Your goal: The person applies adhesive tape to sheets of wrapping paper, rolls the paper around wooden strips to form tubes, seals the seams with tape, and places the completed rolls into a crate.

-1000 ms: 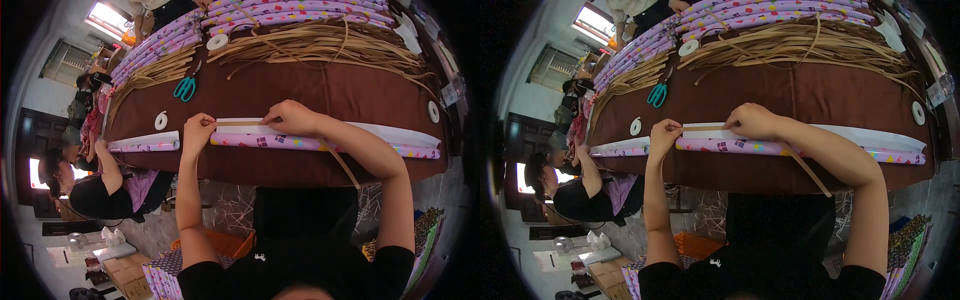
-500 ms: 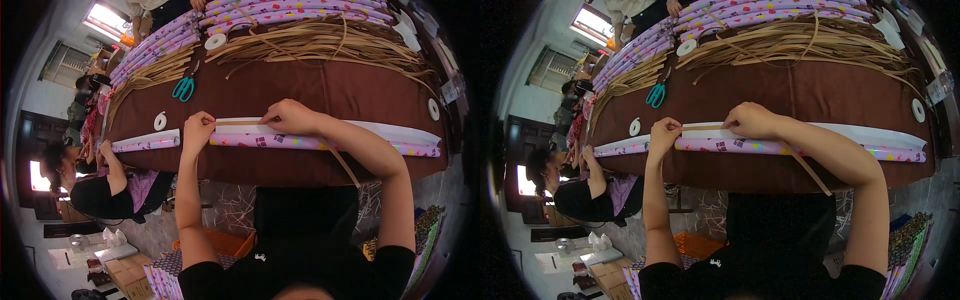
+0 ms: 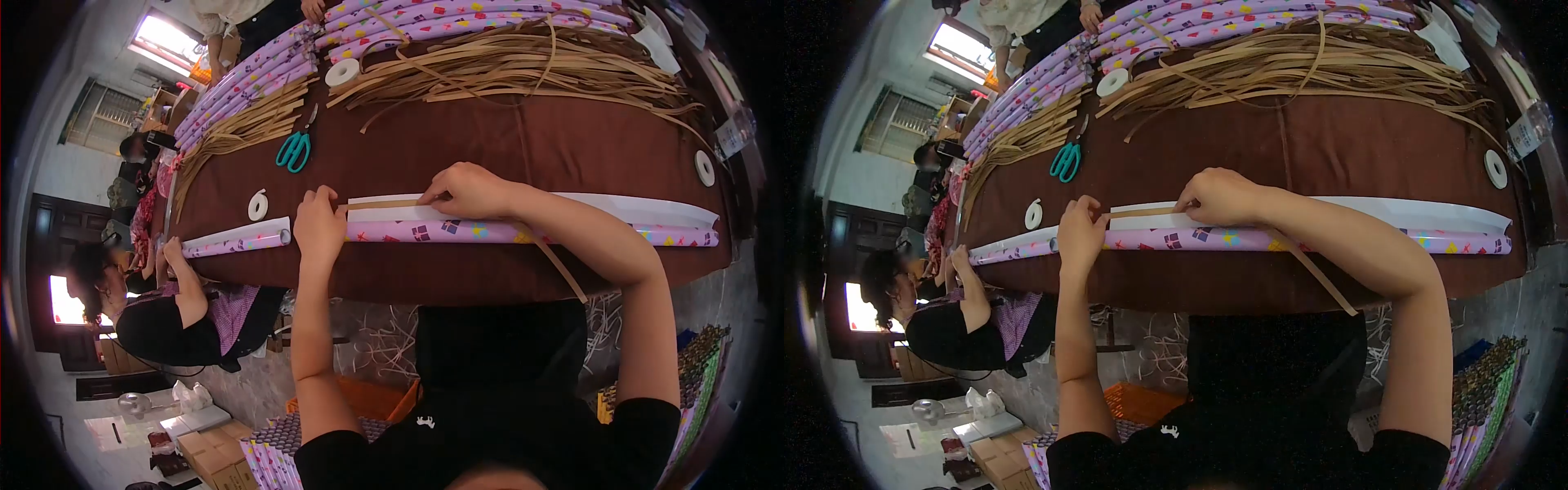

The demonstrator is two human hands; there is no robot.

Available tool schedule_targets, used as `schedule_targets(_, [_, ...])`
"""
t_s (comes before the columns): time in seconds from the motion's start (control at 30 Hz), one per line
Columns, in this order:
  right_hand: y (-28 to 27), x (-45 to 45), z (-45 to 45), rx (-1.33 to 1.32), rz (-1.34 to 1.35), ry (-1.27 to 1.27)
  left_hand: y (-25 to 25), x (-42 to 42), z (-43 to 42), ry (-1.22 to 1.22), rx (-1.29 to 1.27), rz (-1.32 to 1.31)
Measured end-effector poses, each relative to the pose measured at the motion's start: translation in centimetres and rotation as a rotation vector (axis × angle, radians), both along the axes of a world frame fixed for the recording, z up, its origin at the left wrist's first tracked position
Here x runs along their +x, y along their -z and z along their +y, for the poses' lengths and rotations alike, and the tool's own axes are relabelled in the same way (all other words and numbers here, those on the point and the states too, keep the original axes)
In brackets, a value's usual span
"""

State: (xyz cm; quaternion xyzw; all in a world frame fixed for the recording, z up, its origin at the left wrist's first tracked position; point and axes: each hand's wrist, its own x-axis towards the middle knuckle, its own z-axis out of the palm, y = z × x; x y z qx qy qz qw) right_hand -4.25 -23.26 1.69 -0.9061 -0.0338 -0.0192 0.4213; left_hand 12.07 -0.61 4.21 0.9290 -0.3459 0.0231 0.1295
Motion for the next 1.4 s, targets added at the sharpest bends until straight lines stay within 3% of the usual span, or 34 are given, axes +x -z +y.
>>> schedule_targets(0.07, [-0.1,-0.1,0.0,0.004,-0.006,0.004,0.5,-0.8,0.2,0.125,-0.056,-0.321])
schedule_targets(0.17, [-0.1,0.0,0.0,0.002,-0.001,0.007,0.5,-4.7,-1.0,0.392,-0.261,-0.273])
schedule_targets(0.27, [0.4,0.1,0.0,-0.005,-0.008,0.009,1.6,-7.5,-1.8,0.546,-0.297,-0.111])
schedule_targets(0.5, [0.2,-0.1,0.0,0.014,-0.031,0.01,2.5,-8.5,-2.0,0.474,-0.237,-0.132])
schedule_targets(0.67, [0.3,0.0,-0.1,0.001,-0.027,0.003,1.9,-9.4,-2.4,0.497,-0.227,-0.345])
schedule_targets(0.77, [0.2,-0.2,-0.1,0.026,-0.016,0.004,3.2,-9.5,-2.9,0.516,-0.317,-0.156])
schedule_targets(0.9, [-2.7,-1.0,-0.1,0.183,0.083,-0.016,3.6,-9.3,-3.0,0.51,-0.292,-0.198])
schedule_targets(1.13, [-4.5,-2.1,0.0,-0.126,0.082,0.011,3.8,-9.3,-3.0,0.522,-0.249,-0.245])
schedule_targets(1.23, [-6.1,-3.2,-0.4,-0.038,0.288,0.112,3.6,-9.2,-3.0,0.517,-0.245,-0.242])
schedule_targets(1.3, [-6.2,-5.5,-1.1,0.384,0.4,0.163,3.5,-9.5,-3.0,0.525,-0.247,-0.225])
schedule_targets(1.4, [-7.5,-10.2,-2.2,0.545,0.484,0.337,3.6,-9.3,-3.0,0.509,-0.251,-0.249])
